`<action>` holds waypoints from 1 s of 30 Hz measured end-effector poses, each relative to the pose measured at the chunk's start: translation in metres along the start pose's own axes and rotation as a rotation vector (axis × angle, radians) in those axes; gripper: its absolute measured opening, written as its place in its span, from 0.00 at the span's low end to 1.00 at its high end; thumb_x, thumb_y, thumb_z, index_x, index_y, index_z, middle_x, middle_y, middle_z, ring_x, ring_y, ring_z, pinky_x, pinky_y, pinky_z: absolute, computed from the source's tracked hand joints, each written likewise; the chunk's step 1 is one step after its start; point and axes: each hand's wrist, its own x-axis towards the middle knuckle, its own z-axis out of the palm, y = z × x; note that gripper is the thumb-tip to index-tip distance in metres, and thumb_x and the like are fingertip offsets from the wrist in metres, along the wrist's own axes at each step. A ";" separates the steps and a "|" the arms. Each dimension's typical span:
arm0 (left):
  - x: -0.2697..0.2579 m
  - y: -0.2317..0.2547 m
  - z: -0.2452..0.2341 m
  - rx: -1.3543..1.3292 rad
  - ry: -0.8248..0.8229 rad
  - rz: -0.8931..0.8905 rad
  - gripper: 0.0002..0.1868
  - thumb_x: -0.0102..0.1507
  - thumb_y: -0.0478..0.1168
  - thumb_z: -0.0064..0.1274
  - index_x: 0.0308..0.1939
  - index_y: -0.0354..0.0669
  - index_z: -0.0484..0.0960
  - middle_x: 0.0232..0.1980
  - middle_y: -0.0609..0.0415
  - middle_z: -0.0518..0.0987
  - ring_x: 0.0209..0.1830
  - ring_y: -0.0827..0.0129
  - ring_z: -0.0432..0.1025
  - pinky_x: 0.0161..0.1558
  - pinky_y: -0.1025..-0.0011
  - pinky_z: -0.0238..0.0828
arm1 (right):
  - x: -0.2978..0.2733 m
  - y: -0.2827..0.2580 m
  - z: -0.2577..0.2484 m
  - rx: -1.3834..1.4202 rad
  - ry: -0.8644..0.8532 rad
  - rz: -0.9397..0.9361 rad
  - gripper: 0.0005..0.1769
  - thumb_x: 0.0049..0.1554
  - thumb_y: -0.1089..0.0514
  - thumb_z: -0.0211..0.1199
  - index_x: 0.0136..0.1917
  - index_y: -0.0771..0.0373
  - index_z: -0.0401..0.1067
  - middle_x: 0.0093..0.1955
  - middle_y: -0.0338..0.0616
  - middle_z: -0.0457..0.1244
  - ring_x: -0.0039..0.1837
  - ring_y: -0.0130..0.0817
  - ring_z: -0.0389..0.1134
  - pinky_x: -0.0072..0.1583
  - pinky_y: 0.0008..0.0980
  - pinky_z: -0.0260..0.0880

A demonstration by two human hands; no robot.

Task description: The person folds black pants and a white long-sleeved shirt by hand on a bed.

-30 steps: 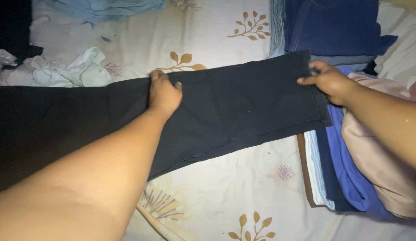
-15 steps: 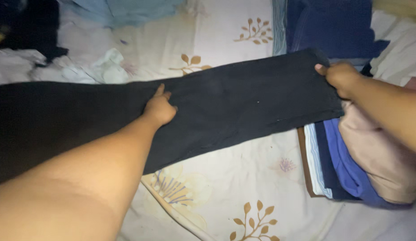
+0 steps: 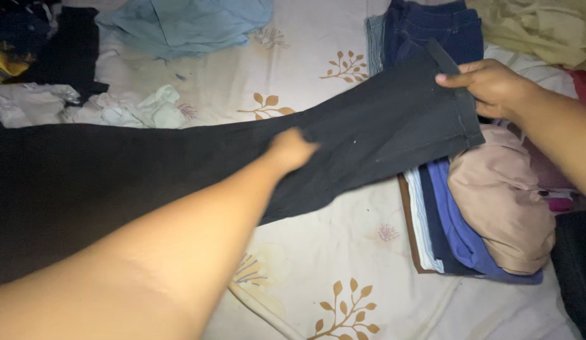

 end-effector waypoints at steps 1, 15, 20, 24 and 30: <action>0.005 0.023 0.008 -0.069 0.010 0.114 0.35 0.56 0.58 0.63 0.55 0.33 0.81 0.55 0.34 0.80 0.58 0.46 0.75 0.60 0.57 0.72 | -0.004 -0.002 0.005 0.001 0.003 -0.004 0.12 0.59 0.59 0.65 0.53 0.69 0.73 0.51 0.50 0.70 0.50 0.36 0.75 0.55 0.33 0.77; 0.007 0.189 -0.008 -1.212 -0.330 -0.205 0.28 0.62 0.49 0.45 0.60 0.35 0.76 0.55 0.35 0.76 0.53 0.36 0.76 0.48 0.40 0.81 | -0.064 -0.016 0.080 -0.056 -0.231 -0.513 0.11 0.61 0.64 0.62 0.56 0.68 0.78 0.62 0.42 0.61 0.65 0.33 0.65 0.64 0.28 0.65; 0.036 0.155 -0.038 -1.403 -0.331 -0.281 0.19 0.63 0.41 0.38 0.55 0.37 0.71 0.54 0.40 0.78 0.52 0.43 0.77 0.48 0.37 0.77 | -0.069 -0.027 0.064 -0.189 -0.175 -0.468 0.34 0.45 0.77 0.63 0.65 0.64 0.71 0.64 0.39 0.58 0.66 0.34 0.65 0.65 0.29 0.67; 0.071 0.149 -0.073 -1.402 -0.394 -0.207 0.17 0.64 0.39 0.39 0.55 0.35 0.70 0.54 0.42 0.78 0.50 0.49 0.78 0.49 0.41 0.79 | -0.076 -0.037 0.036 -0.075 -0.262 -0.219 0.50 0.44 0.79 0.59 0.78 0.56 0.59 0.69 0.49 0.62 0.68 0.37 0.66 0.65 0.29 0.68; 0.100 0.207 -0.054 -1.181 -0.551 -0.416 0.28 0.67 0.49 0.42 0.58 0.24 0.70 0.47 0.29 0.76 0.42 0.50 0.74 0.42 0.58 0.76 | -0.094 -0.033 0.042 -0.006 -0.302 -0.288 0.59 0.40 0.80 0.56 0.82 0.55 0.48 0.76 0.44 0.55 0.74 0.38 0.58 0.65 0.29 0.62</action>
